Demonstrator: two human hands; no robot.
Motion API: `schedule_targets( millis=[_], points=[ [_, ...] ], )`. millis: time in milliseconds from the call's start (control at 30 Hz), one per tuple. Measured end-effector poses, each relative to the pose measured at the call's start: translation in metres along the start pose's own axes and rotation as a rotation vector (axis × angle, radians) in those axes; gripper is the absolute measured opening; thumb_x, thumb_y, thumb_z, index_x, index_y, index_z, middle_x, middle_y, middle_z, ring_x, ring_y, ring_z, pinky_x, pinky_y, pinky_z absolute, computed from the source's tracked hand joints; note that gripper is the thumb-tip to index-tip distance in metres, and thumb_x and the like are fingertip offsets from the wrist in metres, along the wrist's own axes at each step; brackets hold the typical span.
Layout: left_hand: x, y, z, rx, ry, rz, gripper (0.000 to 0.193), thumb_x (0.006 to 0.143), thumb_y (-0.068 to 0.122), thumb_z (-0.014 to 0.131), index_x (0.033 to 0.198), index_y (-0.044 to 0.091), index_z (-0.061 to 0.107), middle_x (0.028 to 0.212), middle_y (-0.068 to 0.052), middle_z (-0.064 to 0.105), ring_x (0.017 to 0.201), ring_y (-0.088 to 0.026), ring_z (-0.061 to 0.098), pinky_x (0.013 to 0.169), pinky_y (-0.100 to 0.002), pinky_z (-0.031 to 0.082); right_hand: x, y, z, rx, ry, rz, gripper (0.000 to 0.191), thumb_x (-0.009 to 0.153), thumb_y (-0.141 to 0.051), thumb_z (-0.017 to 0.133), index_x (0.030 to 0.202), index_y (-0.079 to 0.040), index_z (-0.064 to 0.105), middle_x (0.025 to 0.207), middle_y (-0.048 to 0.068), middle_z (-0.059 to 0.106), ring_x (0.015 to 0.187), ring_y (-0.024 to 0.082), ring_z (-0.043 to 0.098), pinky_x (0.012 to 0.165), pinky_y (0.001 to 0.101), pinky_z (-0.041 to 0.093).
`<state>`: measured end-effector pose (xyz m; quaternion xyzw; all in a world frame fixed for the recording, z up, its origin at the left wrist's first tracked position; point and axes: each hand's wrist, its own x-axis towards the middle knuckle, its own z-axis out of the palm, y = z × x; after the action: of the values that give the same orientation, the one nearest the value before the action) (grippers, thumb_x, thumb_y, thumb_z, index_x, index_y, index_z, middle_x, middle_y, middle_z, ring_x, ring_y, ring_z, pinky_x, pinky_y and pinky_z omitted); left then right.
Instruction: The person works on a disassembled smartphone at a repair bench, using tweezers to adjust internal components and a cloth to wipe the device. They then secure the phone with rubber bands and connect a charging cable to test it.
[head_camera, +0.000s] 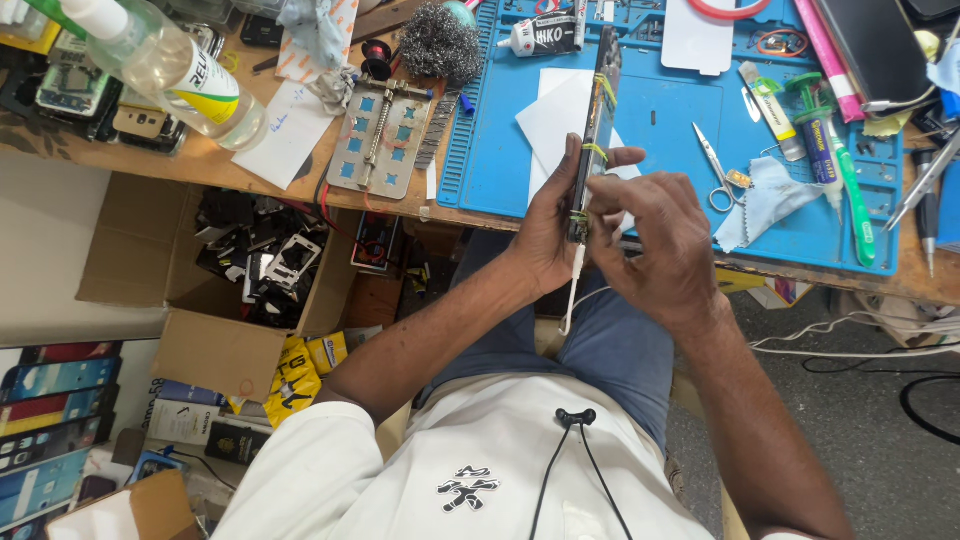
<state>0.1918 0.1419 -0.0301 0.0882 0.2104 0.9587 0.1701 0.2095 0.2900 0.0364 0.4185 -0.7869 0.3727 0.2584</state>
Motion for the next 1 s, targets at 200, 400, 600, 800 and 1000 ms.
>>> schedule_targets(
  millis=[200, 400, 600, 800, 1000],
  points=[
    [-0.001, 0.013, 0.017, 0.207, 0.131, 0.158, 0.036, 0.109, 0.025, 0.053, 0.141, 0.010, 0.048, 0.115, -0.001, 0.062, 0.109, -0.012, 0.062, 0.096, -0.035, 0.053, -0.008, -0.006, -0.011, 0.231, 0.139, 0.553, 0.026, 0.106, 0.000, 0.067, 0.132, 0.002, 0.067, 0.112, 0.009, 0.075, 0.099, 0.015, 0.072, 0.090, 0.0312, 0.058],
    [-0.007, 0.030, 0.025, 0.625, 0.054, 0.184, 0.034, 0.109, 0.011, 0.055, 0.142, 0.002, 0.052, 0.127, -0.006, 0.065, 0.120, -0.012, 0.060, 0.107, -0.031, 0.048, -0.021, 0.020, 0.003, 0.826, 0.261, 0.864, 0.031, 0.094, 0.001, 0.071, 0.125, 0.007, 0.068, 0.107, 0.012, 0.077, 0.092, 0.012, 0.072, 0.082, 0.0268, 0.059],
    [-0.009, 0.029, 0.012, 0.677, 0.104, 0.170, 0.031, 0.101, 0.000, 0.063, 0.132, -0.007, 0.060, 0.118, -0.012, 0.074, 0.106, -0.012, 0.069, 0.095, -0.028, 0.058, -0.040, 0.025, 0.009, 0.813, 0.243, 0.871, 0.027, 0.094, 0.001, 0.072, 0.120, 0.008, 0.068, 0.105, 0.011, 0.076, 0.091, 0.011, 0.071, 0.085, 0.0247, 0.058],
    [-0.011, 0.025, 0.017, 0.699, 0.133, 0.126, 0.032, 0.099, 0.002, 0.064, 0.130, -0.008, 0.061, 0.116, -0.013, 0.075, 0.103, -0.012, 0.071, 0.091, -0.028, 0.059, -0.044, 0.030, 0.006, 0.792, 0.232, 0.907, 0.022, 0.095, -0.001, 0.072, 0.115, 0.007, 0.070, 0.102, 0.010, 0.076, 0.090, 0.010, 0.071, 0.083, 0.0225, 0.057],
    [0.002, 0.043, 0.017, 0.699, 0.139, 0.176, 0.031, 0.101, 0.008, 0.066, 0.129, -0.004, 0.062, 0.115, -0.010, 0.075, 0.103, -0.010, 0.071, 0.091, -0.025, 0.059, -0.045, 0.023, 0.010, 0.775, 0.205, 0.921, 0.023, 0.094, -0.002, 0.073, 0.115, 0.007, 0.070, 0.101, 0.010, 0.077, 0.089, 0.010, 0.071, 0.083, 0.0225, 0.057]
  ],
)
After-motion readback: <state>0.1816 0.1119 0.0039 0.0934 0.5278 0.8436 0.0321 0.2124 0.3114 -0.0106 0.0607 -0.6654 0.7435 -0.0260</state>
